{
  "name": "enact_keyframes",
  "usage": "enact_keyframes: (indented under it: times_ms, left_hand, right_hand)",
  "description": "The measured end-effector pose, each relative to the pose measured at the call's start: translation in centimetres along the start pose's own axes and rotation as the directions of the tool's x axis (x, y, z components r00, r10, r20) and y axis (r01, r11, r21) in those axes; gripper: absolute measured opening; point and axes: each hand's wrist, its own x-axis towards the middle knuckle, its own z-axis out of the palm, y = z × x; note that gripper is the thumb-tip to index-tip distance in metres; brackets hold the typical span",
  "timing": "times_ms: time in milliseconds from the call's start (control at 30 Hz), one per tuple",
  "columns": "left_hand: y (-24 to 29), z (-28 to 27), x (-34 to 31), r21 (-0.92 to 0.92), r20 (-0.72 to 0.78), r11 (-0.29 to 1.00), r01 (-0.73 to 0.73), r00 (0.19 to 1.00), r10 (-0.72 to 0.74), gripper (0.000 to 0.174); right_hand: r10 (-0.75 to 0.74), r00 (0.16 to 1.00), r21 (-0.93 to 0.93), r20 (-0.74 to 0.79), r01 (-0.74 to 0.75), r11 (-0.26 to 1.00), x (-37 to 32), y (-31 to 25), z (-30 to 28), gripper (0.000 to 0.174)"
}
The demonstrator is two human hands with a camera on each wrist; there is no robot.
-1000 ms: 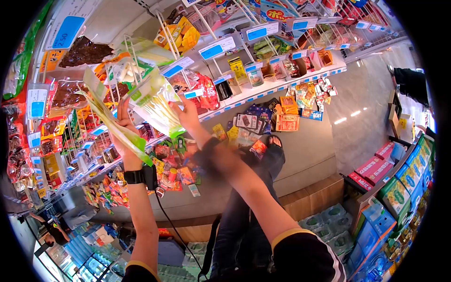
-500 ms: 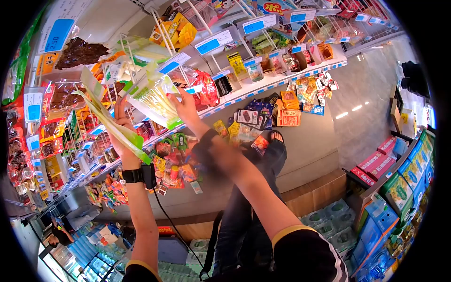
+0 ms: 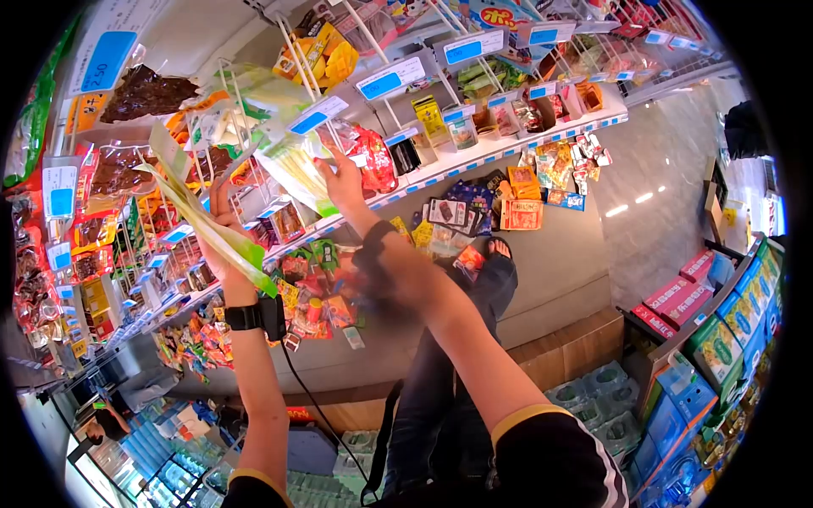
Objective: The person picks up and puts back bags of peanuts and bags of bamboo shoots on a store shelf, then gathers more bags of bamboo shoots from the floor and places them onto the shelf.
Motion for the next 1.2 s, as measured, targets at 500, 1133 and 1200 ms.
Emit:
enact_keyframes:
  times_ms: [500, 1133, 1200]
  left_hand:
    - [0.0, 0.6, 0.0, 0.318, -0.06, 0.948, -0.021, 0.997, 0.042, 0.058]
    - [-1.3, 1.6, -0.3, 0.476, 0.045, 0.866, -0.156, 0.987, 0.153, 0.06]
    - [-1.3, 1.8, -0.2, 0.472, 0.05, 0.867, -0.156, 0.987, 0.151, 0.059]
  right_hand:
    - [0.098, 0.962, 0.282, 0.256, -0.171, 0.944, -4.4, -2.9, -0.6, 0.03]
    - [-0.019, 0.992, 0.244, 0.128, -0.013, 0.97, -0.5, -3.0, -0.2, 0.031]
    - [-0.032, 0.99, 0.157, 0.137, 0.01, 0.987, -0.1, -2.8, -0.2, 0.03]
